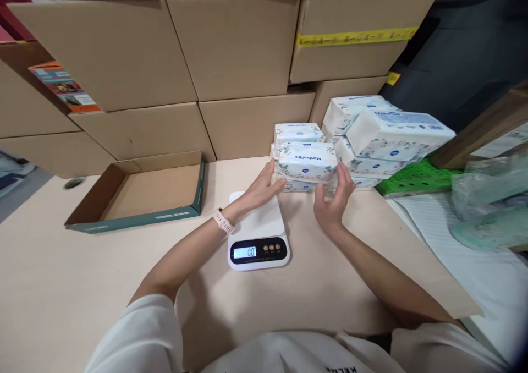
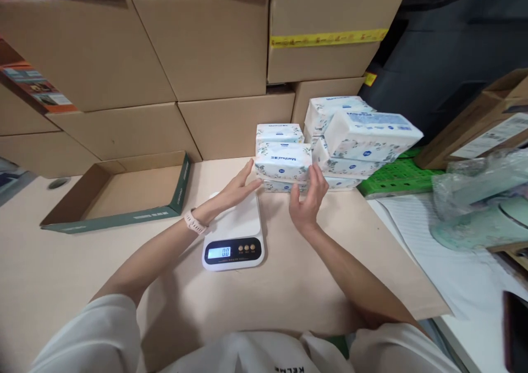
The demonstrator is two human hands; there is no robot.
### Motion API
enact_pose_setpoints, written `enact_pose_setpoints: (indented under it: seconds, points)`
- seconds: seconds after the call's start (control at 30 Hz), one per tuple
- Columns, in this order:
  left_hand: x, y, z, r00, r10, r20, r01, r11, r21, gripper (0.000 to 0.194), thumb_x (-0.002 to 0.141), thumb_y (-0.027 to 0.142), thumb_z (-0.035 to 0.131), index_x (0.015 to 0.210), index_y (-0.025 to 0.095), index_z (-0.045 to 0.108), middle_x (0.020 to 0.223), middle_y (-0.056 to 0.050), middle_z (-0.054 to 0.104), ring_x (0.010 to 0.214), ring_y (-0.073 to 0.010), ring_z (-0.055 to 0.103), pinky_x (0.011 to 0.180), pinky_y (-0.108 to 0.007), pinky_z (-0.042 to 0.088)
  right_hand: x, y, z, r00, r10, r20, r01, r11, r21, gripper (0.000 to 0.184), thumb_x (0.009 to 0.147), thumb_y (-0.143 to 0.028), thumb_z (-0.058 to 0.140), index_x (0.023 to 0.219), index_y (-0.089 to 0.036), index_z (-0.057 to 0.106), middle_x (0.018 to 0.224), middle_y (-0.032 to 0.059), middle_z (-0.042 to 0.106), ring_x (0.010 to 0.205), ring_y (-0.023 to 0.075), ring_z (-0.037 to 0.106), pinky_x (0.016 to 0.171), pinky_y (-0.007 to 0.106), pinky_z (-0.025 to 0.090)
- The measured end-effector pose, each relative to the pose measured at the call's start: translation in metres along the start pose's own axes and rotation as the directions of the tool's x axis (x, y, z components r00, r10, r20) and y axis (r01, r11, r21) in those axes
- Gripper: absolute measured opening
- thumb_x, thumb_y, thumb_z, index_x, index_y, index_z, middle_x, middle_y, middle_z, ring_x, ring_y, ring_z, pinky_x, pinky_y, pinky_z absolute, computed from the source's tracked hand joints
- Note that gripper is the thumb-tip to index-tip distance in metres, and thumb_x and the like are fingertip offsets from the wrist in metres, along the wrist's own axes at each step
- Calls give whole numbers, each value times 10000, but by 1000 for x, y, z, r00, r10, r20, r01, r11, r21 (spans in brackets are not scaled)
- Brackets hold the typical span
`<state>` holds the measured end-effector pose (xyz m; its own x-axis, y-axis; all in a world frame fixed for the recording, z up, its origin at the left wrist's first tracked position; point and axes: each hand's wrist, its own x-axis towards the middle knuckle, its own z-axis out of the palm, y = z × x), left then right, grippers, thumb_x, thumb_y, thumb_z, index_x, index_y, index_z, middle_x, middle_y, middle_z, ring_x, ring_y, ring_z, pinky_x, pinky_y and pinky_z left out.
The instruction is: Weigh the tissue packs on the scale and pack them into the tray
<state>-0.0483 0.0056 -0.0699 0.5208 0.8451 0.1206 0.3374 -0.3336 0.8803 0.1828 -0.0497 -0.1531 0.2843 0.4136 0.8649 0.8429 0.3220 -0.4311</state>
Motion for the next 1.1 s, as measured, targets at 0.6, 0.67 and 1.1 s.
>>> enact_pose_setpoints:
  seconds: [0.6, 0.67, 1.1]
  points:
    - [11, 22, 4, 984, -177, -13, 152, 878, -453, 562, 901, 281, 750, 1439, 120, 726, 1314, -149, 820, 1319, -310, 723, 1250, -461, 456, 27, 12, 5, 992, -103, 75, 118, 967, -225, 363, 1048, -226, 511, 1248, -311, 801, 1463, 125, 729, 1372, 332, 613, 1158, 599, 417]
    - [12, 22, 5, 976, -219, -16, 190, 882, -432, 610, 894, 274, 755, 1477, 98, 706, 1332, -171, 813, 1339, -330, 718, 1263, -486, 453, 25, 7, 4, 986, -129, 109, 148, 969, -196, 377, 1039, -217, 524, 1295, -323, 781, 1478, 118, 728, 1392, 334, 618, 1170, 609, 412]
    - [61, 141, 41, 978, 199, 69, -153, 897, -414, 536, 1193, 420, 354, 1662, 224, 526, 1822, -26, 411, 1741, -231, 296, 1385, -411, 319, 136, 133, -84, 776, 467, -424, -276, 856, 438, 541, 1082, -732, 277, 1221, -368, 654, 1357, 19, 680, 1440, 294, 626, 1384, 668, 334]
